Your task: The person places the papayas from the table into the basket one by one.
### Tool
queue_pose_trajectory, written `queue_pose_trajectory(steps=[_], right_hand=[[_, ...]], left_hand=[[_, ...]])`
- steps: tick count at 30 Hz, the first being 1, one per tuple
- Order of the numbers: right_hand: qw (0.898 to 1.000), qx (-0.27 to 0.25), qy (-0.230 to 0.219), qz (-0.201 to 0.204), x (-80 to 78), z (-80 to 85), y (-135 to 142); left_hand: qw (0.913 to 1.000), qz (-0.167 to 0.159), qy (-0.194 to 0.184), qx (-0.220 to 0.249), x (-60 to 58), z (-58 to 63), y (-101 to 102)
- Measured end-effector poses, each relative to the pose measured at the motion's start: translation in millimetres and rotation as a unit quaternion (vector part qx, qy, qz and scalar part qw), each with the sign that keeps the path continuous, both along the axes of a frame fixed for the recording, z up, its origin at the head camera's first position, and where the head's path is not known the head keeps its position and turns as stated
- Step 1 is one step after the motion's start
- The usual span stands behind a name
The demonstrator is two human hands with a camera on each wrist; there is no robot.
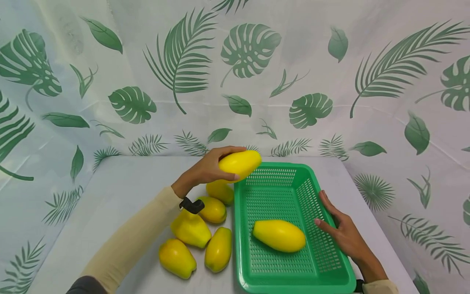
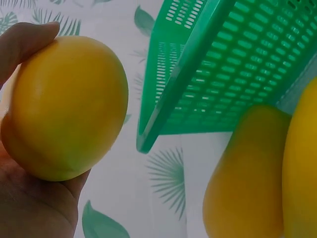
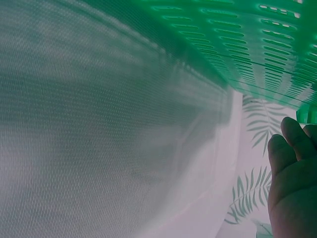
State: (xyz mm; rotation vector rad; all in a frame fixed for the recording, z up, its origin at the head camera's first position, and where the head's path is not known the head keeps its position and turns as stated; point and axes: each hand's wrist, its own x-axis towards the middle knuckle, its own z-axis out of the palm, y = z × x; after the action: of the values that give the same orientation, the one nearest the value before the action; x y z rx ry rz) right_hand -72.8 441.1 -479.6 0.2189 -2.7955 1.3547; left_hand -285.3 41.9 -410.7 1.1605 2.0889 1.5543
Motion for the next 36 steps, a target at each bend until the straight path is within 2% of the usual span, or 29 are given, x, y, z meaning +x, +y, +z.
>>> queue_pose_trajectory(steps=[10,21,29,36], right_hand=[[1.0,0.003,0.0,-0.002,1.2,-2.5,2],[1.0,-0.006,0.009,0.004,0.3,-3.8,0],[1.0,0.0,0.017,0.003,-1.7,-3.5,1],[1.0,0.006,0.012,-0.001,0.2,-2.7,2]], left_hand=[[0.9999,-0.014,0.006,-0.004,-1.0,-3.9,14],[0.9996,-0.027,-0.011,0.0,2.0,-9.6,27],[0.9994,-0.031,0.015,-0.008,2.1,-11.4,38],[0.9991,-0.037,0.017,-0.008,1.9,-13.9,47]])
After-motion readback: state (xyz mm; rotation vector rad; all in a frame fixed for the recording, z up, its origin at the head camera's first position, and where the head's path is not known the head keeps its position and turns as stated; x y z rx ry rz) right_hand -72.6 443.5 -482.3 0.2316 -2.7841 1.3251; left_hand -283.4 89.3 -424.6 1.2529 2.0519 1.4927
